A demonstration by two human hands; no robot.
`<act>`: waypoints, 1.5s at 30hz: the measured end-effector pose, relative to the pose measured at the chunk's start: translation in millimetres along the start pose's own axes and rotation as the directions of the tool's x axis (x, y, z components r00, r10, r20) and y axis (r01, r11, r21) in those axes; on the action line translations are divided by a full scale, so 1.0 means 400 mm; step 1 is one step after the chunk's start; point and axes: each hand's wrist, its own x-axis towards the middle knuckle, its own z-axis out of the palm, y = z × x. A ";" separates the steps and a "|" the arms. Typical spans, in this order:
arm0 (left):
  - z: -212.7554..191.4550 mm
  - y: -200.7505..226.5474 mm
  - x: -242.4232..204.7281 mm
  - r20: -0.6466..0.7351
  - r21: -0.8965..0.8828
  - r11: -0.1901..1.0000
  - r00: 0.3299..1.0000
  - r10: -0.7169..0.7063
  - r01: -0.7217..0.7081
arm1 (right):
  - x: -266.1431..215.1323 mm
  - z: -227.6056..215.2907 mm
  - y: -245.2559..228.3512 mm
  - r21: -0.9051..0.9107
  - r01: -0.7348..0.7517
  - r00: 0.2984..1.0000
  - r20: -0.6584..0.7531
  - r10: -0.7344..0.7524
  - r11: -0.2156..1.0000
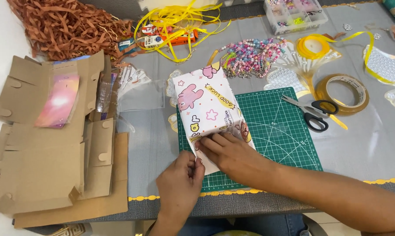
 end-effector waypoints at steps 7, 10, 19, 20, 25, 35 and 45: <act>-0.023 0.016 0.019 -0.056 -0.149 0.960 0.971 0.231 -0.236 | -0.007 0.015 0.001 0.120 -0.005 1.000 -0.019 0.007 0.993; -0.100 0.014 0.046 0.246 -0.231 0.964 0.951 0.188 -0.131 | -0.015 0.023 0.008 0.182 -0.005 1.000 -0.025 0.009 0.983; -0.187 -0.048 0.211 -0.096 0.342 0.600 0.608 0.788 -0.724 | -0.008 0.007 0.009 0.166 0.005 1.000 -0.015 -0.002 0.986; -0.179 -0.054 0.230 -0.096 0.340 0.601 0.609 0.788 -0.724 | -0.002 -0.014 0.003 0.160 -0.015 1.000 0.012 0.014 0.987; -0.126 -0.087 0.299 -0.083 0.246 0.580 0.579 0.811 -0.776 | 0.003 -0.047 0.002 0.164 -0.035 0.999 0.033 0.030 0.986; -0.105 -0.052 0.340 -0.022 -0.298 0.715 0.753 0.657 -0.632 | 0.008 -0.064 0.014 0.245 -0.081 0.992 0.115 0.054 0.966; -0.080 -0.046 0.342 0.197 -0.276 0.769 0.749 0.633 -0.577 | -0.006 -0.044 0.014 0.491 -0.204 0.979 0.080 0.190 0.847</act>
